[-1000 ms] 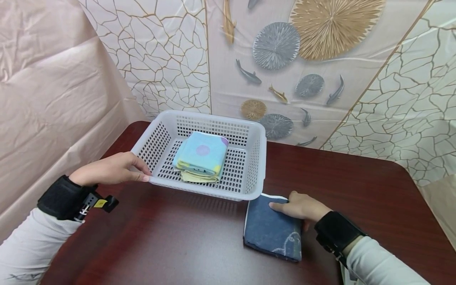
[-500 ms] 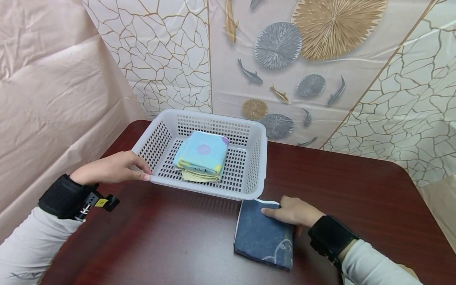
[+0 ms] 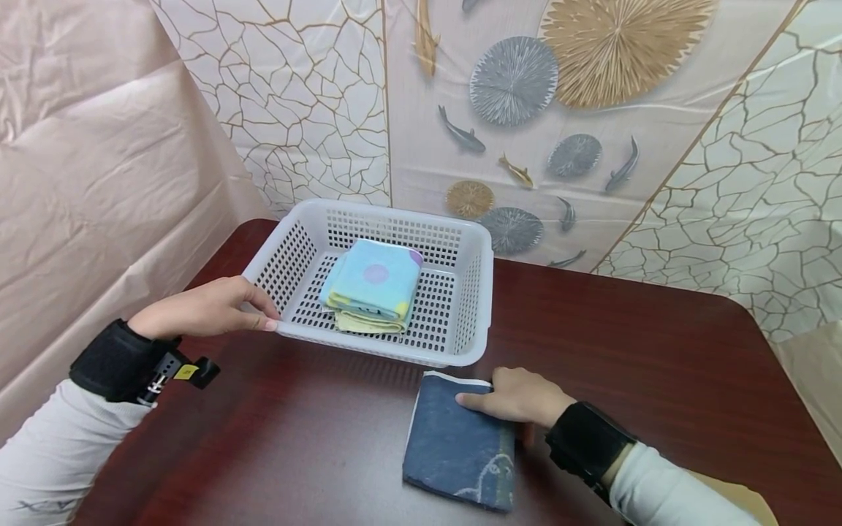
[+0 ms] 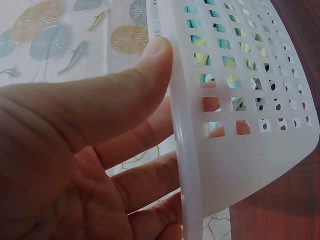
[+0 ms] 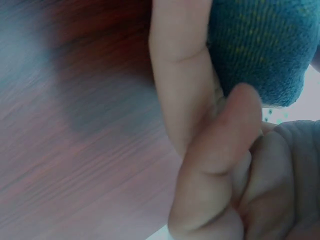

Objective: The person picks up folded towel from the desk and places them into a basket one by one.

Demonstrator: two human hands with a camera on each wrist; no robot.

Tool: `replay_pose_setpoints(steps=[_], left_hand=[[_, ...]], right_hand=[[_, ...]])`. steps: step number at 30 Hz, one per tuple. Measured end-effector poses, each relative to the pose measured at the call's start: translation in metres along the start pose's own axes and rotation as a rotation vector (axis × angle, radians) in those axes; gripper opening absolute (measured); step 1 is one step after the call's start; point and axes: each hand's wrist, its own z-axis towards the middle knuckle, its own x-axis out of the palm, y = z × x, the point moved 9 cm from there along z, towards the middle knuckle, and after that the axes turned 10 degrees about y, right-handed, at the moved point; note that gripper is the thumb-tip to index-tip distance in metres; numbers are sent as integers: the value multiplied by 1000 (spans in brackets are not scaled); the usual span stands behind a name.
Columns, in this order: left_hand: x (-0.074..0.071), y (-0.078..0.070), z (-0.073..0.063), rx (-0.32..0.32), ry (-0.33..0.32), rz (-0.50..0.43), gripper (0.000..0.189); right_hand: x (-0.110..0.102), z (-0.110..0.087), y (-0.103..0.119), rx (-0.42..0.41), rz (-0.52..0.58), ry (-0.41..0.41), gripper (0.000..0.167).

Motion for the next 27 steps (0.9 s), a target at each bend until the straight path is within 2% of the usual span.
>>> replay_pose_setpoints(steps=[9, 14, 16, 19, 22, 25, 27], left_hand=[[-2, 2, -3, 4, -24, 5, 12], [-2, 0, -3, 8, -25, 6, 12], [-3, -1, -3, 10, -30, 6, 13], [-4, -2, -4, 6, -47, -2, 13], [-4, -3, -4, 4, -62, -16, 14], [-4, -3, -5, -9, -77, -26, 17], [-5, -4, -6, -15, -92, -32, 20]], right_hand=[[5, 11, 29, -78, 31, -28, 75], [4, 9, 45, -147, 51, -90, 94], [5, 8, 47, -167, 77, -91, 95], [8, 5, 44, -179, 179, -28, 87], [8, 0, 31, -150, 274, 34, 68], [1, -6, 16, -100, 287, 29, 55], [-4, -10, 7, -73, 272, 13, 54]])
